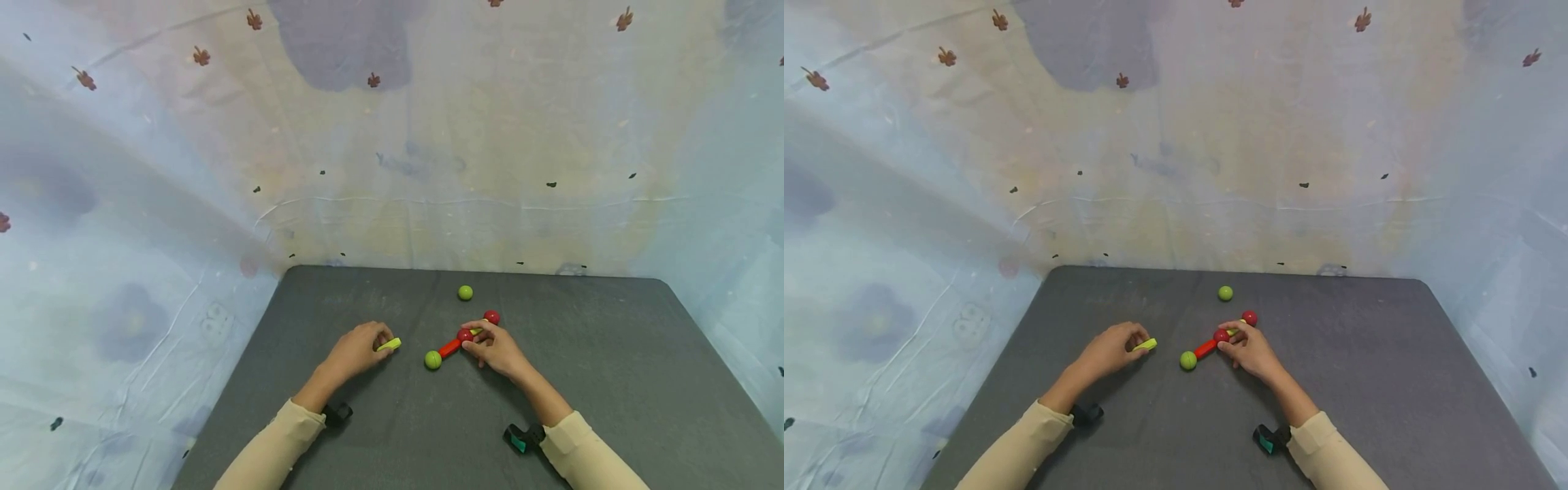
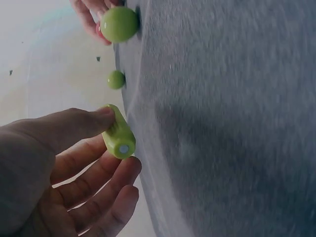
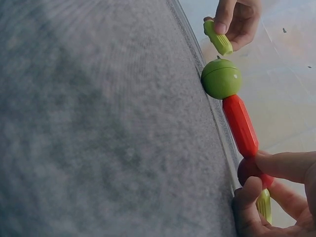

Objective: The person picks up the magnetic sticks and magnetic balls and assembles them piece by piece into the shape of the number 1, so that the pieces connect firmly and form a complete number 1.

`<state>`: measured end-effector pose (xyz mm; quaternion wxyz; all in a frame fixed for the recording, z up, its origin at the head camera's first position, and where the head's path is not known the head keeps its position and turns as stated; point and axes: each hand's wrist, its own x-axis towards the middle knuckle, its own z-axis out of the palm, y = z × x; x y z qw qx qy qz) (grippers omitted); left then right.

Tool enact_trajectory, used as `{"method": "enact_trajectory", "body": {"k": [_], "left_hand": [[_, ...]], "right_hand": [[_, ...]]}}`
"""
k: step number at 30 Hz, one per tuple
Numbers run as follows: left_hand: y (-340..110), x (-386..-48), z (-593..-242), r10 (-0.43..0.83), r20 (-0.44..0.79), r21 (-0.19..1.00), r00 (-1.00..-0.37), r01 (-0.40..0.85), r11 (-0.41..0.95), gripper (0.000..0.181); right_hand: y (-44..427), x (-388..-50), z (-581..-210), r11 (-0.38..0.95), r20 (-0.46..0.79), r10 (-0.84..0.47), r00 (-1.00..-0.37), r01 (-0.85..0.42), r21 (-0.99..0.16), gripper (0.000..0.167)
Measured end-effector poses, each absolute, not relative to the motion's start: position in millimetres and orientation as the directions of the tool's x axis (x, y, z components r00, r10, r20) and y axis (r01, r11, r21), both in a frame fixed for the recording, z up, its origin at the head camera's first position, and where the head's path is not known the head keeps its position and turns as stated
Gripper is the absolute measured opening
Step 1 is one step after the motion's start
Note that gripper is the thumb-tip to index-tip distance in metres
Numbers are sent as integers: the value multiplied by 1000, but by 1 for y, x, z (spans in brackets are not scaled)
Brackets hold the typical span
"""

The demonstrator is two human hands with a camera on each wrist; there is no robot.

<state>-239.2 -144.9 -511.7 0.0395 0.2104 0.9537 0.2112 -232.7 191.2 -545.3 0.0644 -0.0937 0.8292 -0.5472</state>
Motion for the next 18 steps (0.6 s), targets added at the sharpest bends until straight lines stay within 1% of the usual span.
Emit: {"method": "enact_trajectory", "body": {"k": [7,18], "left_hand": [[-136,-231,-514,466,-27,422,-884,412,807,17],[-122,-222,-521,516,-43,425,-856,452,784,19]], "right_hand": [[191,-233,-546,385,-2,-227,-974,-88,-919,40],[191,-234,-547,386,8,-227,-974,-97,-917,40]]}}
